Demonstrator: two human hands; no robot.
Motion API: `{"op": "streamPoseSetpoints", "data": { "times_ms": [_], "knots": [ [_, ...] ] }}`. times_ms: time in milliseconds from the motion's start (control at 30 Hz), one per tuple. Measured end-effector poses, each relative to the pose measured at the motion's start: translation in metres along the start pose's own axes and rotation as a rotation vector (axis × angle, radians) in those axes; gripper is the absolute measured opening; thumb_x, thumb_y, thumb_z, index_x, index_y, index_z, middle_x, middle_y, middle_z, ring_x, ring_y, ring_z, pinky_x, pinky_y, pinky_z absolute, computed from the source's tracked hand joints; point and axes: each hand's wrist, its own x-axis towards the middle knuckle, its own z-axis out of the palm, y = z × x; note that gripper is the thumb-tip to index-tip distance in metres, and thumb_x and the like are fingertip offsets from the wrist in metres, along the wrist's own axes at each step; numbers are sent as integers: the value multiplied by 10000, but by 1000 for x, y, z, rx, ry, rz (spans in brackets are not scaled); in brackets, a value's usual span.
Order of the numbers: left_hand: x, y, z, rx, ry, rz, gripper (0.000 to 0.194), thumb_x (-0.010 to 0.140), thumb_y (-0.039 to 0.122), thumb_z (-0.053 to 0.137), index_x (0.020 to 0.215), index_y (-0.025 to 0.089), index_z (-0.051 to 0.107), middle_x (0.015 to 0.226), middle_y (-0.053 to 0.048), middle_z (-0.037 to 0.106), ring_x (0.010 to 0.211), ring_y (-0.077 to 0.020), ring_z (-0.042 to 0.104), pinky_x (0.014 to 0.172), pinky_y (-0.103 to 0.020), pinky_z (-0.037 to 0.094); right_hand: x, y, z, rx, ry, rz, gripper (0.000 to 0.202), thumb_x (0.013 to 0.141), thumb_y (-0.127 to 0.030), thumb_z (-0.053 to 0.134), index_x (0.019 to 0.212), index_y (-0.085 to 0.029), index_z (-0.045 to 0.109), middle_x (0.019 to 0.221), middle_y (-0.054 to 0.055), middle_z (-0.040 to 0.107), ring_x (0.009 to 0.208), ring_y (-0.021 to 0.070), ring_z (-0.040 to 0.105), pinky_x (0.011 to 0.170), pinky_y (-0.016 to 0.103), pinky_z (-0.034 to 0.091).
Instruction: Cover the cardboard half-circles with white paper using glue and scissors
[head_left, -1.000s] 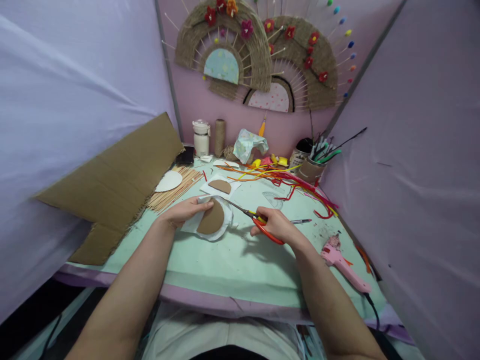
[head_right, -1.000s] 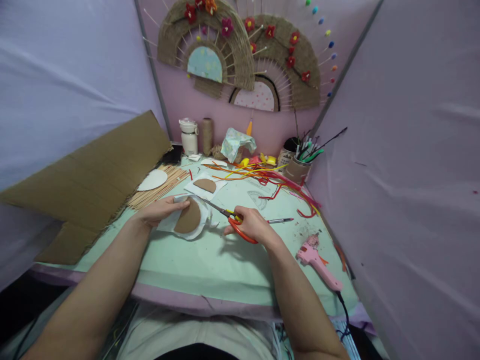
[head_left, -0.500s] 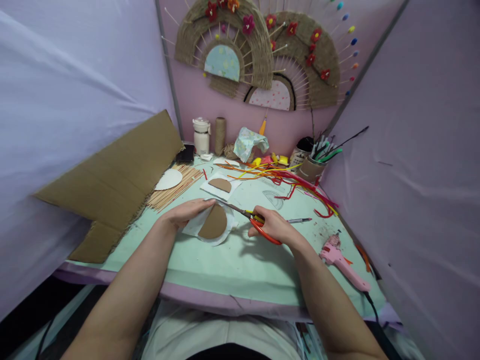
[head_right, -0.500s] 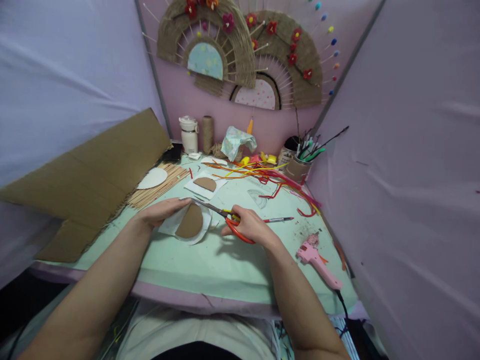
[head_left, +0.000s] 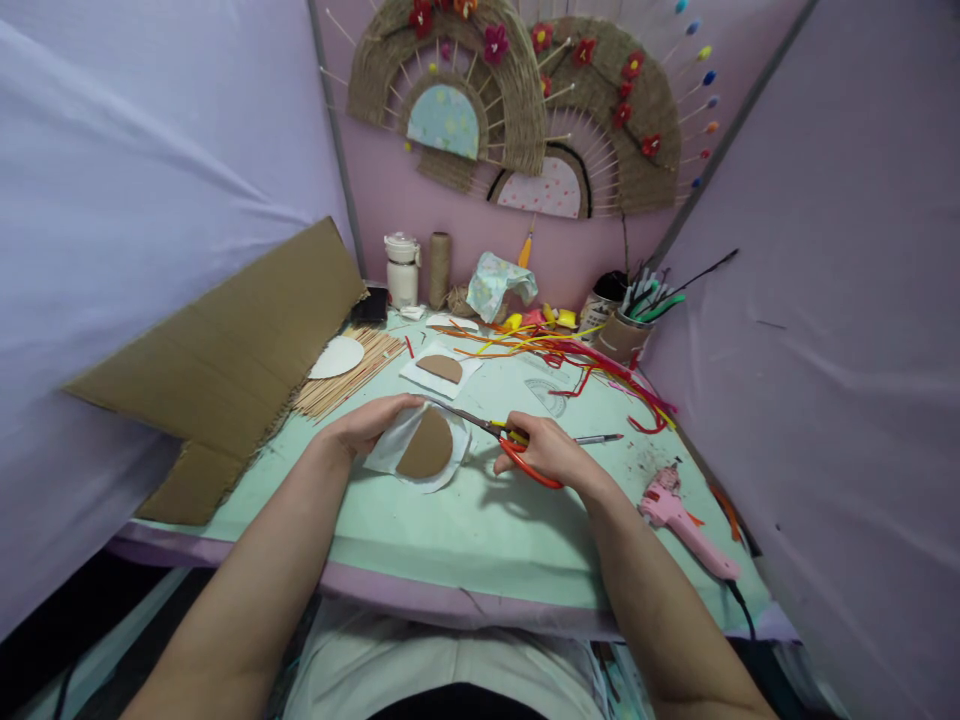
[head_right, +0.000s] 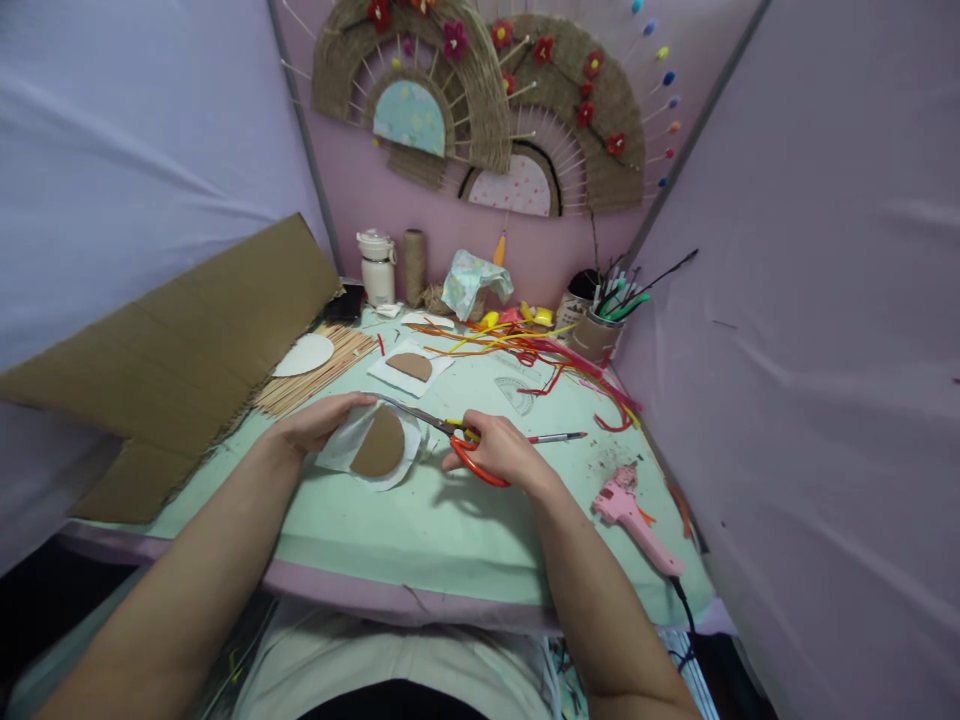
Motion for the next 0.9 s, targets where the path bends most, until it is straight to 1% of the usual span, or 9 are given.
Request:
{"op": "streamPoseSetpoints", "data": {
  "times_ms": [167,233,333,433,500,633,900],
  "knots": [
    [-1,0,-1,15,-47,-7,411,608,440,721,876,131,677,789,-87,724,682,-250,677,612,-329,524,1,1,0,10,12,3,369,649,-472,650,620,-210,392,556,-63,399,552,104,340,499,226,198],
    [-2,1,-1,54,-39,49,432,610,451,733,905,142,665,798,-71,718,686,-236,671,599,-316,516,1,2,0,21,29,6,369,653,-470,647,611,-209,389,550,-61,395,550,105,337,496,225,201],
    [-4,2,-2,178,-4,173,428,577,388,788,916,170,645,761,-20,698,632,-183,647,548,-260,482,3,6,1,36,64,16,352,659,-462,639,609,-208,401,549,-57,398,552,107,340,497,225,209],
    [-4,4,-1,218,-25,233,435,547,332,815,912,176,638,768,-11,691,638,-166,637,552,-242,470,3,8,1,58,74,31,337,662,-451,630,611,-206,404,548,-59,392,556,106,343,498,222,217],
    [-4,5,0,185,-40,251,434,550,326,812,918,175,639,807,-28,697,678,-177,642,579,-252,480,4,7,1,77,60,38,335,655,-441,634,614,-206,397,551,-63,391,556,104,341,502,219,224],
    [-4,4,0,159,-32,268,409,562,315,804,918,183,649,831,-42,702,695,-189,643,590,-262,485,3,4,-1,96,11,57,334,629,-423,650,639,-211,393,575,-68,408,562,104,350,509,218,230],
    [-2,1,-2,247,-59,279,391,598,316,785,946,185,664,867,-43,699,738,-183,639,626,-254,479,2,0,-3,84,-37,73,322,628,-427,646,688,-215,411,610,-68,438,583,110,376,519,220,230]
  ]
}}
